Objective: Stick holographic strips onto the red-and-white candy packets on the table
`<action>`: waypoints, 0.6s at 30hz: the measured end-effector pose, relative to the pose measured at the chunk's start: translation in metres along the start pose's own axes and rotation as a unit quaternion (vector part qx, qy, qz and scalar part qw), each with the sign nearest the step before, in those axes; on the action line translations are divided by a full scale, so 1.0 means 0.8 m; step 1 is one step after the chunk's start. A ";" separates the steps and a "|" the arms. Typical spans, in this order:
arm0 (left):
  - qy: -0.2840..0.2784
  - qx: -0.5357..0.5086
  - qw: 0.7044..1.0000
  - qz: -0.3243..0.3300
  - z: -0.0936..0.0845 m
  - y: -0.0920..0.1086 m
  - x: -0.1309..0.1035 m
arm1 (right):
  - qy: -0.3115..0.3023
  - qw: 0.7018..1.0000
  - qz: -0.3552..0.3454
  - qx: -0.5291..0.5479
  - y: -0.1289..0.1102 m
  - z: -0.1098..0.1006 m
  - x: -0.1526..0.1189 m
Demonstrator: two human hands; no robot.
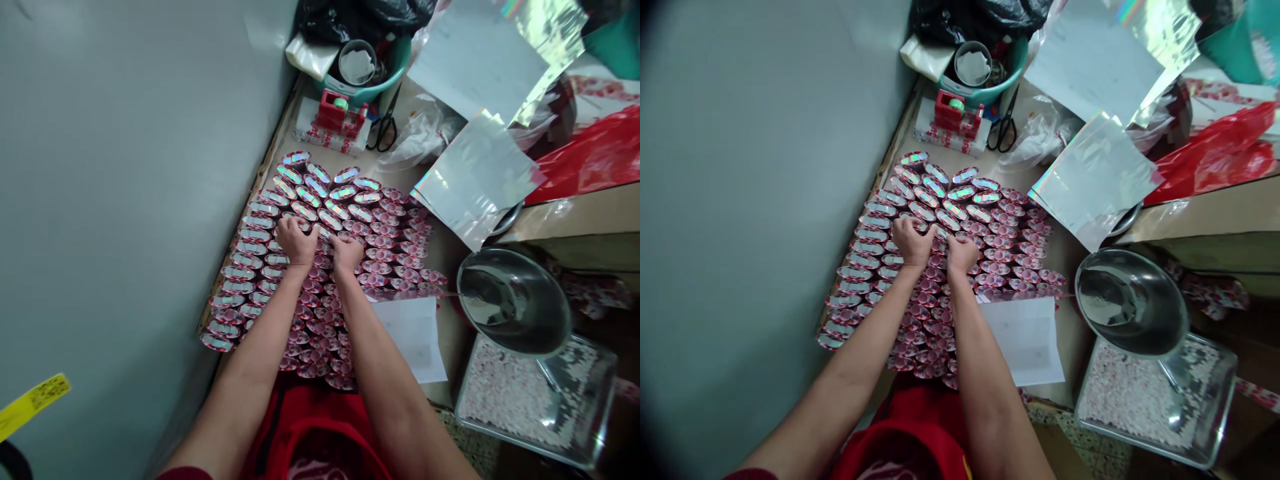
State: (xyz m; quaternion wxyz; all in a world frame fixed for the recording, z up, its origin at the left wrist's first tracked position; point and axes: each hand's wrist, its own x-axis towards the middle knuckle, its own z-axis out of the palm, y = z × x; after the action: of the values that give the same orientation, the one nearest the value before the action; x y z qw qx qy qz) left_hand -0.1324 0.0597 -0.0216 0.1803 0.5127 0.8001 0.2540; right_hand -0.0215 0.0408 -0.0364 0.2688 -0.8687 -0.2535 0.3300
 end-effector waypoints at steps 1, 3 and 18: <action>-0.002 0.004 1.000 -0.009 -0.002 0.003 0.004 | 0.006 1.000 0.003 -0.005 0.001 0.000 0.002; -0.014 0.016 0.999 -0.025 -0.005 0.011 0.014 | 0.028 0.999 0.013 -0.012 0.002 -0.001 0.008; -0.260 -0.385 0.851 -0.245 -0.063 -0.039 -0.076 | 0.038 0.987 -0.033 0.155 0.014 -0.042 -0.022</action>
State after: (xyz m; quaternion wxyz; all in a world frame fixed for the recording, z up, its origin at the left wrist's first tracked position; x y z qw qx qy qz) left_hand -0.1581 -0.0173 0.0021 0.6208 0.2369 0.6618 0.3471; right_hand -0.0062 0.0119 -0.0144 0.4204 -0.8196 -0.2175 0.3227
